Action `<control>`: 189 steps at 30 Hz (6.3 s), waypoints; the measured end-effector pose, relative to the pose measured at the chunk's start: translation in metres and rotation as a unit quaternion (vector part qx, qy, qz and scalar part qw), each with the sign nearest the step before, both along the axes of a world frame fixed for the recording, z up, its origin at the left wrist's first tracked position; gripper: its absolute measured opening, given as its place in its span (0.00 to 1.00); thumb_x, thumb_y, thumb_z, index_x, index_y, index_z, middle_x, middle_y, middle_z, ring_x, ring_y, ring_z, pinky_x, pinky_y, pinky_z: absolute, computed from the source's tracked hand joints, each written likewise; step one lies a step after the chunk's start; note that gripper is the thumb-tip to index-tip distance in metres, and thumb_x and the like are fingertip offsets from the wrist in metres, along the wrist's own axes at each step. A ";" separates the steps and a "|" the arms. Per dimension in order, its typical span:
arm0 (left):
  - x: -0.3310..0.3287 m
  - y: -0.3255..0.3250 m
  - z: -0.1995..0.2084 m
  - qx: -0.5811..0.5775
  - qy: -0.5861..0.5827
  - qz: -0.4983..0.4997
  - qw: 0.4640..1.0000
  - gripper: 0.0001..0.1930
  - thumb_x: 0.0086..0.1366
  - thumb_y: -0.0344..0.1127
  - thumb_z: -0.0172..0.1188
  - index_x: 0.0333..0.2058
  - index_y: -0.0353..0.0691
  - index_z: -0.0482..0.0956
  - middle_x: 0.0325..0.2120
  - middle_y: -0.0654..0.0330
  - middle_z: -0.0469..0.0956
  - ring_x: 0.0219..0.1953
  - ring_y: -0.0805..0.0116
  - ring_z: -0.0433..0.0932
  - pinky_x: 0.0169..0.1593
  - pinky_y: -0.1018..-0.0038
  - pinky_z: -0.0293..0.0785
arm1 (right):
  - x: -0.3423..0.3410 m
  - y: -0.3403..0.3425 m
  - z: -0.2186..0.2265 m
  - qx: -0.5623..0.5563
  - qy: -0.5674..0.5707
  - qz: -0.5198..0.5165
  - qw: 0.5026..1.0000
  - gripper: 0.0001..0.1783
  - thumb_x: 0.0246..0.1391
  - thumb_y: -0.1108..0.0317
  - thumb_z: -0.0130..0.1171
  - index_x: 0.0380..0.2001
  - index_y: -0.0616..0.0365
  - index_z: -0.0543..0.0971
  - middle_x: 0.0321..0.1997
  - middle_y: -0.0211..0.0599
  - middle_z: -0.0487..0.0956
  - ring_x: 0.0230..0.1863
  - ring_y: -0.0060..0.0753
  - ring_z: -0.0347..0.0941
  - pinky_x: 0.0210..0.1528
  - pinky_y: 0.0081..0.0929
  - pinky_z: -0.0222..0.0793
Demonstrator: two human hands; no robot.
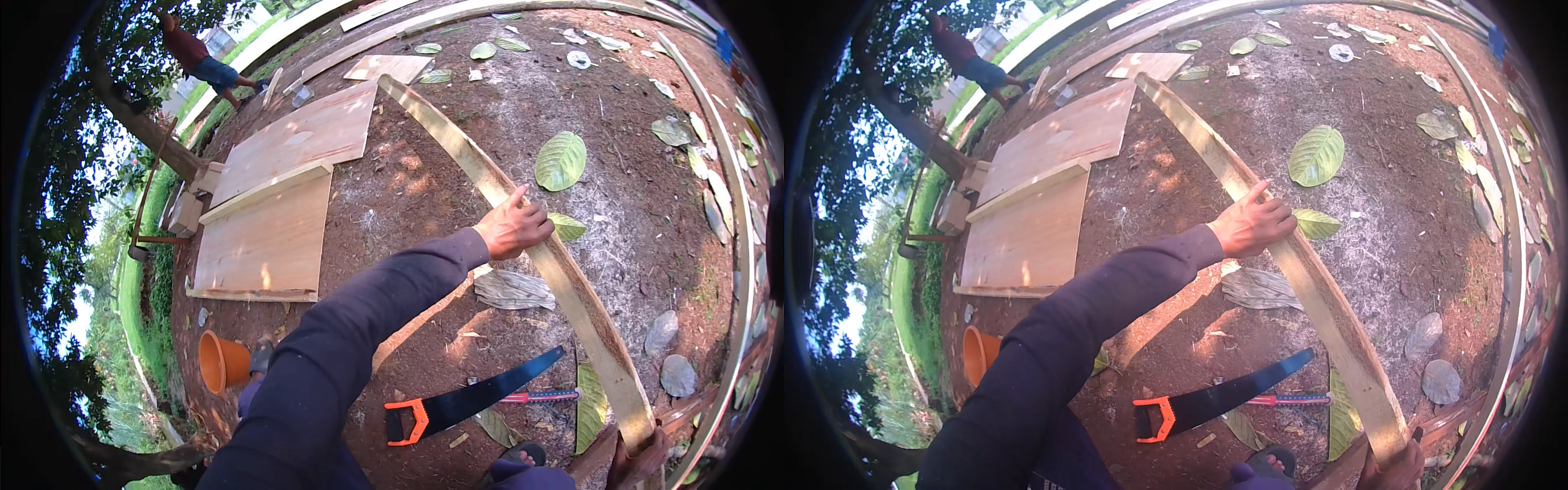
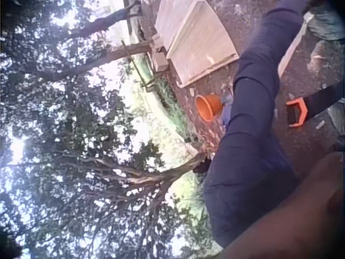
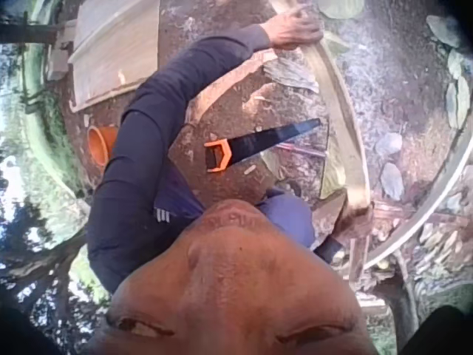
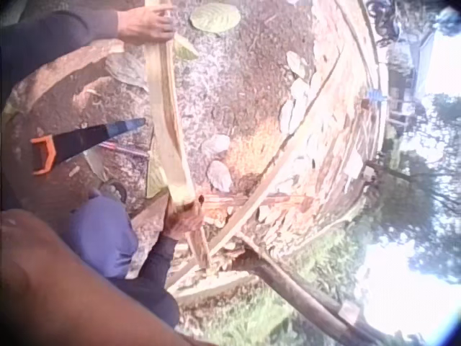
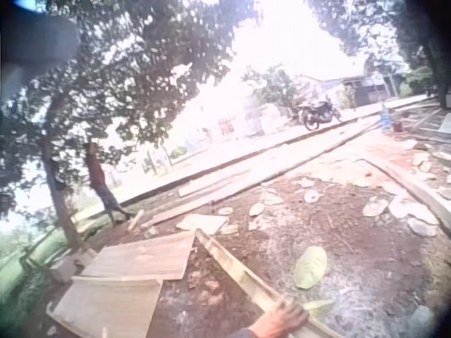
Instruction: The person measures a wooden plank with a tape measure, then uses a hand saw to cut the plank into smaller pieces. The cut pieces are placed on the ground nearby.
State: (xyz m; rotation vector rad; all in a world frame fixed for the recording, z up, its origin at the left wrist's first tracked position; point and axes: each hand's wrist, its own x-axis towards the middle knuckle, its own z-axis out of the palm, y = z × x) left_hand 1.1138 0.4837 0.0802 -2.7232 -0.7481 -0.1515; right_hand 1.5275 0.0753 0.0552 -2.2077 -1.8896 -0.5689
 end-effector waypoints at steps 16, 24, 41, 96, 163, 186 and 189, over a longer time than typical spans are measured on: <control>-0.027 -0.286 0.048 -0.125 -0.156 0.266 0.943 0.28 0.46 0.28 0.67 0.51 0.47 0.79 0.43 0.62 0.78 0.51 0.63 0.77 0.62 0.59 0.64 | 0.121 0.050 0.045 -0.093 0.144 0.266 0.949 0.41 0.50 0.43 0.73 0.59 0.60 0.75 0.54 0.53 0.78 0.58 0.59 0.72 0.61 0.57 0.67; 0.029 -0.285 0.018 -0.159 -0.159 0.276 0.935 0.29 0.48 0.40 0.72 0.51 0.43 0.79 0.45 0.59 0.79 0.51 0.59 0.75 0.55 0.61 0.64 | 0.180 0.111 0.039 -0.048 0.128 0.240 0.961 0.52 0.36 0.44 0.76 0.61 0.63 0.70 0.62 0.54 0.71 0.66 0.63 0.65 0.71 0.57 0.59; 0.044 -0.277 -0.041 -0.296 -0.105 0.391 0.865 0.38 0.42 0.30 0.77 0.56 0.38 0.76 0.49 0.51 0.79 0.56 0.47 0.74 0.65 0.56 0.64 | 0.178 0.153 -0.027 -0.076 0.156 0.265 0.949 0.47 0.43 0.35 0.73 0.58 0.56 0.73 0.61 0.39 0.75 0.66 0.43 0.69 0.78 0.50 0.53; -0.567 -0.658 -0.044 0.018 -0.840 0.542 -0.008 0.47 0.66 0.74 0.52 0.69 0.44 0.55 0.49 0.50 0.69 0.40 0.60 0.80 0.41 0.61 0.81 | -0.200 0.068 0.112 -0.414 0.681 0.258 0.546 0.44 0.59 0.27 0.50 0.59 0.57 0.74 0.60 0.44 0.77 0.54 0.47 0.77 0.53 0.52 0.77; -0.487 -0.500 0.067 -0.131 -0.223 0.741 0.619 0.18 0.67 0.34 0.54 0.52 0.30 0.74 0.41 0.55 0.77 0.42 0.64 0.78 0.46 0.70 0.74 | 0.014 -0.077 -0.046 -0.442 0.378 -0.004 0.814 0.68 0.49 0.36 0.69 0.69 0.83 0.46 0.55 0.80 0.72 0.55 0.70 0.76 0.60 0.47 0.73; 0.175 -0.339 0.222 -0.353 -0.167 0.529 0.754 0.31 0.43 0.37 0.60 0.49 0.27 0.76 0.35 0.58 0.77 0.36 0.69 0.74 0.43 0.74 0.71 | 0.106 -0.017 -0.077 -0.282 0.512 0.259 0.769 0.43 0.48 0.52 0.68 0.63 0.65 0.66 0.46 0.51 0.72 0.50 0.52 0.72 0.51 0.45 0.73; 0.217 -0.310 0.188 -0.588 -0.140 0.467 0.645 0.35 0.46 0.38 0.57 0.55 0.27 0.76 0.37 0.61 0.78 0.38 0.73 0.74 0.45 0.75 0.72 | 0.090 -0.025 -0.078 -0.195 0.560 0.299 0.748 0.36 0.54 0.55 0.65 0.62 0.64 0.69 0.50 0.50 0.73 0.52 0.52 0.72 0.53 0.45 0.71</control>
